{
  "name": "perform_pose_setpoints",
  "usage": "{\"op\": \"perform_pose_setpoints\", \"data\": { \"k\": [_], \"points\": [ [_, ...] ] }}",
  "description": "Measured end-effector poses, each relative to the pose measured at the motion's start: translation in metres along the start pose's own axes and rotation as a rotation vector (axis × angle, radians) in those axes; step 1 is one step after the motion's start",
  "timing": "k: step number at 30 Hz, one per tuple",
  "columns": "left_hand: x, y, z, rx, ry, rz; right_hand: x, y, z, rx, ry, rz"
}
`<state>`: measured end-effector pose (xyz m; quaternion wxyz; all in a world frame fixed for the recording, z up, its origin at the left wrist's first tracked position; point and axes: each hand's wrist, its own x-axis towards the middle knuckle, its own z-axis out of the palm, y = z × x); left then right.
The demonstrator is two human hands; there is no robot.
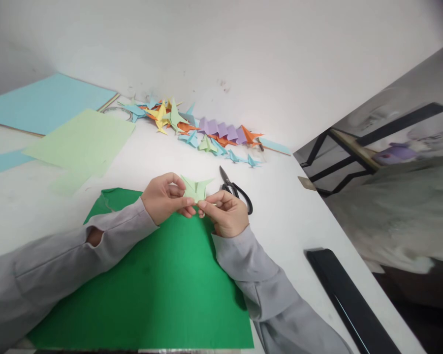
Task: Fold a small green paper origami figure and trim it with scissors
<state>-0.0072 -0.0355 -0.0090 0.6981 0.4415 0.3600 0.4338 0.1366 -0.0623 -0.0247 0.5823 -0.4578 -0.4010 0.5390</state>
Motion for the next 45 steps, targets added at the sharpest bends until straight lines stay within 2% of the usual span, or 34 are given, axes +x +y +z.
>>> {"op": "perform_pose_setpoints", "data": {
  "k": [3,9,21,29,37,40,45],
  "points": [
    [-0.0002,0.0005,0.0008,-0.004,-0.002,-0.008,0.0005,-0.0005,0.0002,0.049,-0.015,0.014],
    [-0.001,0.0015,0.0033,0.03,0.07,-0.02,0.0014,0.0027,0.0013,0.054,0.005,-0.005],
    [-0.0002,-0.0003,0.0016,0.012,0.016,-0.042,-0.0014,-0.0036,0.0006,0.048,-0.043,0.03],
    [-0.0001,0.0019,0.0022,0.003,0.05,-0.097,-0.001,-0.0048,0.0,0.08,-0.018,0.088],
    [0.0014,0.0007,0.0013,-0.007,0.121,-0.059,0.0042,-0.0005,-0.0024,0.12,-0.018,0.122],
    [0.0019,0.0009,0.0009,-0.009,0.136,-0.046,0.0046,-0.0007,-0.0042,0.109,-0.059,0.135],
    [0.0013,0.003,0.0018,-0.017,0.15,-0.061,0.0021,0.0008,-0.0041,-0.036,-0.147,0.109]
  ]
}}
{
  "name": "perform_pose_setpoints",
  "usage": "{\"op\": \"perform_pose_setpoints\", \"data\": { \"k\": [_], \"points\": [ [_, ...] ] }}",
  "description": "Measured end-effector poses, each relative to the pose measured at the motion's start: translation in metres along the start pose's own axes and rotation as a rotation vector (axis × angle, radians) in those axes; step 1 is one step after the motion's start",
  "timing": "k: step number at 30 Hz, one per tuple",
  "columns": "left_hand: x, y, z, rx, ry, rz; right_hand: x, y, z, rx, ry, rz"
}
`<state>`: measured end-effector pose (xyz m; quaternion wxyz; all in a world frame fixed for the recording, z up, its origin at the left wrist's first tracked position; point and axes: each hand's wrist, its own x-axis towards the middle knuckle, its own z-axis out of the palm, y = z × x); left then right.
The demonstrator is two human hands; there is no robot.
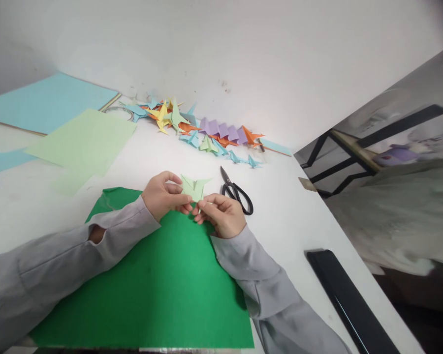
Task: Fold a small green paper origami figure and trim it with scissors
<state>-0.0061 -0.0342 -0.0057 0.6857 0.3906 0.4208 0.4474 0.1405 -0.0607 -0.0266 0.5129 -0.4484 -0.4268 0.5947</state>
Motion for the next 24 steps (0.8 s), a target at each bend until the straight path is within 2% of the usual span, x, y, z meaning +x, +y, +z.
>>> {"op": "perform_pose_setpoints", "data": {
  "k": [11,20,24],
  "points": [
    [-0.0004,-0.0037,-0.0001,0.092,-0.084,0.004,-0.0024,-0.0012,-0.0001,-0.091,-0.074,0.004],
    [-0.0003,-0.0012,-0.0007,0.108,-0.058,-0.014,-0.0053,-0.002,0.0022,-0.043,-0.097,0.017],
    [0.0001,-0.0013,-0.0009,0.1,-0.054,-0.017,-0.0022,-0.0004,-0.0011,-0.031,-0.15,0.046]
  ]
}}
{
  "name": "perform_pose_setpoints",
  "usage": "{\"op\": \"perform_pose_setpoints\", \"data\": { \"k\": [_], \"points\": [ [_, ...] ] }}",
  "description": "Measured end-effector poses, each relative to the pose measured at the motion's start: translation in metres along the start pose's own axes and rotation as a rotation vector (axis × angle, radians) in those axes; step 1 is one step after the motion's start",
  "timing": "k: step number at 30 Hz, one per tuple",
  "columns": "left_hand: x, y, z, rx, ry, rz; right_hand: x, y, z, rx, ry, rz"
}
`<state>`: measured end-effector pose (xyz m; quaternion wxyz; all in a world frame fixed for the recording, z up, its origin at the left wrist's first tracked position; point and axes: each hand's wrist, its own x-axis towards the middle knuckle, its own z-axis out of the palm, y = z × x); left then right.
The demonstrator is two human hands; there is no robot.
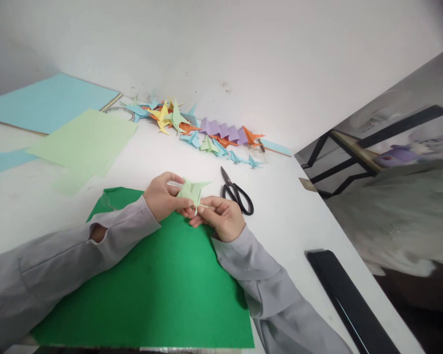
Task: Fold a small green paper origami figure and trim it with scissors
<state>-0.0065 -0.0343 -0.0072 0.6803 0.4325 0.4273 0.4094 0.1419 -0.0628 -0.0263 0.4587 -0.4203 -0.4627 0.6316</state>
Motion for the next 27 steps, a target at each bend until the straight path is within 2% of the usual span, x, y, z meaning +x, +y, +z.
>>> {"op": "perform_pose_setpoints", "data": {
  "k": [4,10,27],
  "points": [
    [0.001,-0.0012,-0.0006,-0.008,0.002,0.002,0.0015,0.0011,-0.0017,0.025,-0.014,0.019],
    [0.0011,-0.0006,0.0001,-0.048,0.025,0.002,-0.003,-0.0011,0.0045,0.094,0.045,-0.005],
    [0.0007,-0.0037,0.0003,0.058,-0.018,0.082,-0.0017,-0.0002,0.0058,-0.015,0.057,-0.007]
  ]
}}
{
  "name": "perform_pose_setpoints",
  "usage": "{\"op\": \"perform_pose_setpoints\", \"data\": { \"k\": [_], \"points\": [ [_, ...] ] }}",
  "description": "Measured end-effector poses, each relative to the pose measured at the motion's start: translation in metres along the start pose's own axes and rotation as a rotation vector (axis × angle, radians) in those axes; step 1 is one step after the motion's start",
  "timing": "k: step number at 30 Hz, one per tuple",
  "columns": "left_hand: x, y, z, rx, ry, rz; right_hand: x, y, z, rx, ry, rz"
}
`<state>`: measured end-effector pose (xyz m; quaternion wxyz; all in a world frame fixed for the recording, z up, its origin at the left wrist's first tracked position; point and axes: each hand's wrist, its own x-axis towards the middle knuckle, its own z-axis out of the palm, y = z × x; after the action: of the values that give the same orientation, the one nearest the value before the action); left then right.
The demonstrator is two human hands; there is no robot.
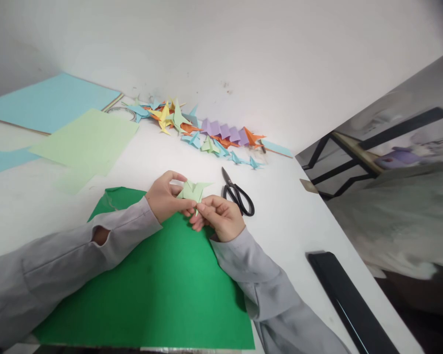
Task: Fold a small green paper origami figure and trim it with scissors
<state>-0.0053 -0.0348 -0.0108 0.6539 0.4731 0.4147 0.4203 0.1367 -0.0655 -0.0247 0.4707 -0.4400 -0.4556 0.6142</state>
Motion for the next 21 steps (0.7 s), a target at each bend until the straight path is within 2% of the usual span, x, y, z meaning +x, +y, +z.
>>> {"op": "perform_pose_setpoints", "data": {
  "k": [10,16,21],
  "points": [
    [-0.0008,0.0034,-0.0023,-0.009,-0.114,-0.059,-0.0015,0.0,0.0012,-0.067,0.028,-0.029],
    [0.0011,-0.0004,-0.0011,-0.141,0.015,0.001,-0.0003,-0.0004,-0.0019,-0.126,0.029,-0.047],
    [0.0022,0.0004,-0.001,-0.137,0.079,0.061,0.0008,-0.0019,-0.005,-0.006,0.078,0.012]
  ]
}}
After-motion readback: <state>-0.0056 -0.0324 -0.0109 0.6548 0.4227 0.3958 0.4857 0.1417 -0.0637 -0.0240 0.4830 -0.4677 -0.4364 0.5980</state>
